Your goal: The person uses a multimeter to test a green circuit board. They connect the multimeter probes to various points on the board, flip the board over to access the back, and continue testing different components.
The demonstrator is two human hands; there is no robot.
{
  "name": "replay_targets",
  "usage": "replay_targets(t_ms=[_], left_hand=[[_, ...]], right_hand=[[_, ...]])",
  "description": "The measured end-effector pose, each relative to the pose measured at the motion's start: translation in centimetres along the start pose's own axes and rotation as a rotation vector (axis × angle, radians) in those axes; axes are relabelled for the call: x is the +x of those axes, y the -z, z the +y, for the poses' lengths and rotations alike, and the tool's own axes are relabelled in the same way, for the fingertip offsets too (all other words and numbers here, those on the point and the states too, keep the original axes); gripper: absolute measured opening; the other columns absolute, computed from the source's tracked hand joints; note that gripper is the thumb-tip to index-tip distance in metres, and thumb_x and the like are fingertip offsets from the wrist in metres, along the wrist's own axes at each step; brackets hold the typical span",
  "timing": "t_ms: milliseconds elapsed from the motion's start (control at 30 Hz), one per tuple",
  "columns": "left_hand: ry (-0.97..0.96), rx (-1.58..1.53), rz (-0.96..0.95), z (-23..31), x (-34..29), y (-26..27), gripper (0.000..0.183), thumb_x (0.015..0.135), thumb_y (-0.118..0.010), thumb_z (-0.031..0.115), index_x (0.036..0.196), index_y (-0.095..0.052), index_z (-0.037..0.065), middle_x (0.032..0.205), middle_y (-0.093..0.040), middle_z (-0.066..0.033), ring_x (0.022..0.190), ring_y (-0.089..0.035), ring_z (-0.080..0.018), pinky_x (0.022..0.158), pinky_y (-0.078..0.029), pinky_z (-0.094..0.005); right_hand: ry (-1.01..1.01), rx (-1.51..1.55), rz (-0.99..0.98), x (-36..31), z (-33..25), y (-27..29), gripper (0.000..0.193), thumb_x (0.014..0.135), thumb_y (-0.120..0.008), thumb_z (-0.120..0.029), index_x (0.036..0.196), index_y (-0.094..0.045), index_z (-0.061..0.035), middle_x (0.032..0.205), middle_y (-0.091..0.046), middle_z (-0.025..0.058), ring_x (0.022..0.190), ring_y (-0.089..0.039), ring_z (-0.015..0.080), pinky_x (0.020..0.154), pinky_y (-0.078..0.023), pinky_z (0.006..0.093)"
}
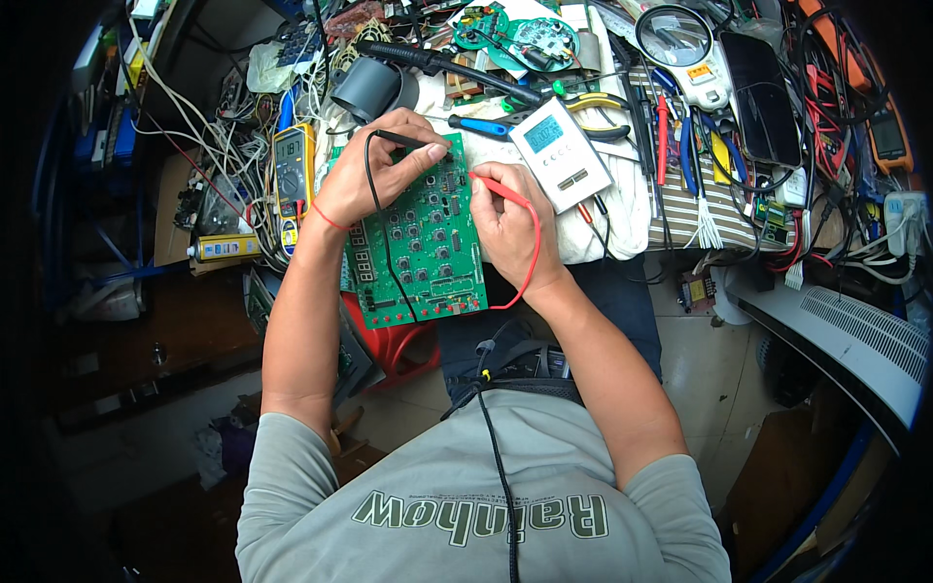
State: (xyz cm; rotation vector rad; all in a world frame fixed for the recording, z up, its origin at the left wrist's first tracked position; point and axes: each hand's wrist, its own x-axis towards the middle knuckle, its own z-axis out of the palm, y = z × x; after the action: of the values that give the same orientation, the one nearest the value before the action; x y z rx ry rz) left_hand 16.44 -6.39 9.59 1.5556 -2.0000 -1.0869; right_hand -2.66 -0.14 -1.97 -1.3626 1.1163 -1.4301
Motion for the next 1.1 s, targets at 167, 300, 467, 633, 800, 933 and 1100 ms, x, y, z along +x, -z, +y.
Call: replay_targets(t_ms=[167,300,467,633,800,933,1100], left_hand=[[-0.084,0.008,0.055,-0.5,0.1,-0.3,0.024,0.099,-0.081,0.018,0.107,-0.076,-0.004,0.103,-0.074,-0.0084,0.082,-0.070,-0.0136,0.071,-0.056,-0.0292],[-0.069,0.041,0.059,-0.6,0.1,-0.2,0.024,0.098,-0.081,0.019,0.106,-0.077,-0.003,0.102,-0.074,-0.0091,0.084,-0.071,-0.0153,0.073,-0.056,-0.0303],[0.010,0.043,-0.017,0.1,-0.1,0.2,0.025,0.103,-0.079,0.018,0.113,-0.076,-0.004,0.111,-0.071,-0.0073,0.103,-0.069,-0.0160,0.095,-0.054,-0.0315],[-0.014,0.095,-0.023,0.6,-0.1,0.2,0.025,0.102,-0.079,0.018,0.113,-0.076,-0.004,0.110,-0.071,-0.0071,0.103,-0.070,-0.0160,0.094,-0.054,-0.0319],[-0.014,0.069,-0.021,0.5,-0.2,0.2,0.025,0.102,-0.080,0.018,0.112,-0.076,-0.004,0.110,-0.072,-0.0069,0.103,-0.070,-0.0164,0.095,-0.054,-0.0324],[-0.004,0.059,-0.025,0.1,-0.1,0.1,0.024,0.101,-0.081,0.016,0.112,-0.075,-0.004,0.111,-0.072,-0.0067,0.105,-0.069,-0.0167,0.097,-0.054,-0.0329],[-0.115,0.099,0.033,-0.4,0.1,-0.2,0.028,0.095,-0.082,0.026,0.105,-0.079,-0.001,0.110,-0.076,-0.0110,0.098,-0.075,-0.0271,0.086,-0.060,-0.0383]], right_hand=[[0.009,-0.047,-0.046,0.0,0.0,0.3,0.019,0.108,-0.066,-0.009,0.121,-0.068,0.0039,0.109,-0.071,0.0128,0.084,-0.071,0.0162,0.075,-0.059,0.0303],[0.012,-0.046,-0.045,0.0,0.0,0.3,0.019,0.108,-0.066,-0.010,0.122,-0.068,0.0038,0.109,-0.071,0.0131,0.085,-0.071,0.0166,0.075,-0.059,0.0304],[0.013,-0.005,-0.001,0.0,-0.1,0.0,0.015,0.101,-0.070,-0.005,0.116,-0.069,-0.0010,0.102,-0.070,0.0166,0.082,-0.072,0.0297,0.073,-0.059,0.0382],[0.000,0.001,-0.005,0.1,0.0,0.0,0.015,0.101,-0.070,-0.005,0.116,-0.069,-0.0014,0.102,-0.070,0.0164,0.082,-0.072,0.0299,0.072,-0.059,0.0386],[0.011,-0.024,-0.018,0.1,0.0,0.1,0.015,0.103,-0.069,-0.006,0.117,-0.068,0.0001,0.104,-0.070,0.0152,0.082,-0.072,0.0258,0.073,-0.059,0.0362],[0.019,-0.025,-0.017,0.1,0.1,0.1,0.015,0.103,-0.069,-0.006,0.117,-0.068,0.0002,0.103,-0.070,0.0153,0.082,-0.072,0.0261,0.073,-0.059,0.0365],[0.016,-0.009,-0.002,0.1,0.1,0.0,0.015,0.101,-0.071,-0.006,0.115,-0.069,-0.0015,0.100,-0.070,0.0162,0.082,-0.072,0.0304,0.073,-0.058,0.0391]])
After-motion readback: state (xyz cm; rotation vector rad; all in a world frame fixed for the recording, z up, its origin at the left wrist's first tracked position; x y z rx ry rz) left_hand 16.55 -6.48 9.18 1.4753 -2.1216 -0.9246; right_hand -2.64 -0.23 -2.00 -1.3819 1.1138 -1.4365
